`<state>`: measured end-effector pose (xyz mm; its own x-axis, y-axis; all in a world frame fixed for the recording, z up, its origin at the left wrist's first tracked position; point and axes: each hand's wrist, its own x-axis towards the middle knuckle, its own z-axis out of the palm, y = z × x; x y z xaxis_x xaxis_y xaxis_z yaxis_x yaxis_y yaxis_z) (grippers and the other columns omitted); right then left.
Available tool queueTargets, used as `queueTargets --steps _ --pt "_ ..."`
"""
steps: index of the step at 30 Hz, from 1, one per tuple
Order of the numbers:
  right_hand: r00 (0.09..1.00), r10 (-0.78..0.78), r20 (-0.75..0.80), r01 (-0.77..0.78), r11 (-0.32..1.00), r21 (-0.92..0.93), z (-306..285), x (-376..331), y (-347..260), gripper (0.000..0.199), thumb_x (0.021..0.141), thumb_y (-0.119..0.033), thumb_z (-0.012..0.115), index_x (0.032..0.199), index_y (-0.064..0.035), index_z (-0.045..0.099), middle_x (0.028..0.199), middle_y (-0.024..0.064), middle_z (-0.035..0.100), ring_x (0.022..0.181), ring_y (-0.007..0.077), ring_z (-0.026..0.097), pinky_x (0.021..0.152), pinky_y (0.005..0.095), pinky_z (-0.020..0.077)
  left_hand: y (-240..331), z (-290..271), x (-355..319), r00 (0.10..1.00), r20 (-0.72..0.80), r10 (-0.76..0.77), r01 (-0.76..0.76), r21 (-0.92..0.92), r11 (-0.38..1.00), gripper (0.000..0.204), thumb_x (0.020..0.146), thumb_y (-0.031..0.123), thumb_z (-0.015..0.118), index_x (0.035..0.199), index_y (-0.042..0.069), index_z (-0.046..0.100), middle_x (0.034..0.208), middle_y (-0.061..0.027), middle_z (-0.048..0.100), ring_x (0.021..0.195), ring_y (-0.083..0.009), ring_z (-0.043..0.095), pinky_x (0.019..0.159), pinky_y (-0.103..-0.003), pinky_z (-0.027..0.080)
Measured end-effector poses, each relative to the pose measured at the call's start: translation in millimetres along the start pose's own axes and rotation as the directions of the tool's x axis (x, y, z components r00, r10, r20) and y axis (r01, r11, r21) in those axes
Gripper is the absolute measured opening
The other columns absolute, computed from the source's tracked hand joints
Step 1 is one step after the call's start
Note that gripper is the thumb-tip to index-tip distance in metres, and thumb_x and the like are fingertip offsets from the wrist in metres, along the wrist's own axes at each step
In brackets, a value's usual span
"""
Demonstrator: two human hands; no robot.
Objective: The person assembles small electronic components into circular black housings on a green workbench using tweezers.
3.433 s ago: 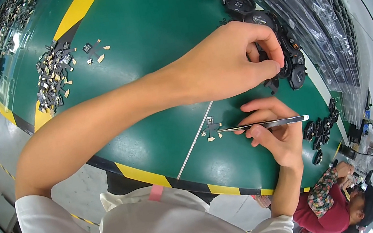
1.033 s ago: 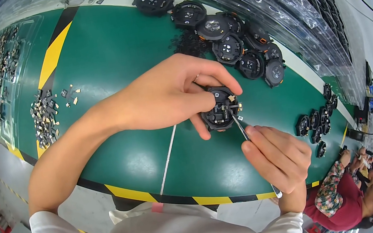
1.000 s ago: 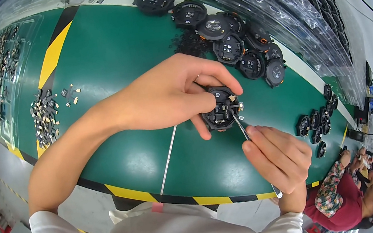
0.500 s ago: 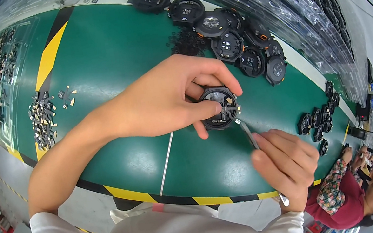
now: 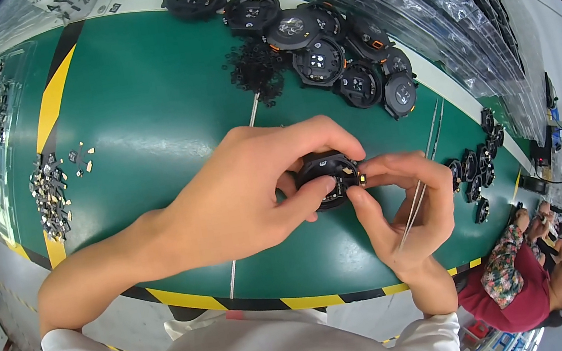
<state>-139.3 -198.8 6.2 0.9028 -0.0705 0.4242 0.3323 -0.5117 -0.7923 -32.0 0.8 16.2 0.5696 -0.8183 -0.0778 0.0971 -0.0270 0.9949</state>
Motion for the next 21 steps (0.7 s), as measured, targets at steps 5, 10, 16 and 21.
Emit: queueTargets --steps 5,10,16,21 --pt "0.996 -0.091 -0.012 0.087 0.978 -0.187 2 4 -5 0.049 0.074 0.011 0.087 0.115 0.0054 0.060 0.098 0.0187 0.075 0.085 0.0277 0.073 0.069 0.0342 0.0622 -2 5 -3 0.997 -0.052 0.051 -0.046 0.089 0.995 0.034 0.095 -0.011 0.062 0.127 -0.001 0.063 0.115 -0.0120 0.071 0.093 -0.0184 0.076 0.078 -0.029 0.066" --pt "0.975 -0.223 -0.009 0.210 0.931 -0.298 1 6 -7 0.044 0.074 0.013 0.085 0.110 0.0040 0.062 0.094 0.0171 0.075 0.082 0.0300 0.072 0.072 0.0363 0.0591 -5 12 -7 0.986 -0.118 0.119 -0.109 0.088 0.990 0.038 0.093 -0.013 0.062 0.128 -0.001 0.061 0.118 -0.0128 0.070 0.099 -0.0208 0.076 0.086 -0.032 0.066" --pt "0.955 -0.296 0.037 0.293 0.906 -0.304 -4 7 -7 0.043 0.073 0.014 0.085 0.109 0.0030 0.063 0.092 0.0161 0.075 0.081 0.0296 0.072 0.072 0.0357 0.0587 -10 15 -6 0.971 -0.143 0.193 -0.176 0.128 0.976 0.040 0.091 -0.015 0.062 0.129 -0.002 0.060 0.120 -0.0134 0.070 0.107 -0.0226 0.074 0.091 -0.034 0.065" --pt "0.939 -0.293 0.179 0.336 0.892 -0.302 -8 6 -17 0.056 0.074 0.018 0.081 0.119 -0.0014 0.054 0.096 0.0163 0.072 0.088 0.0308 0.071 0.078 0.0373 0.0574 -10 15 -6 0.955 -0.161 0.248 -0.222 0.164 0.961 0.042 0.090 -0.015 0.063 0.129 -0.001 0.061 0.119 -0.0132 0.070 0.107 -0.0225 0.074 0.089 -0.034 0.065"
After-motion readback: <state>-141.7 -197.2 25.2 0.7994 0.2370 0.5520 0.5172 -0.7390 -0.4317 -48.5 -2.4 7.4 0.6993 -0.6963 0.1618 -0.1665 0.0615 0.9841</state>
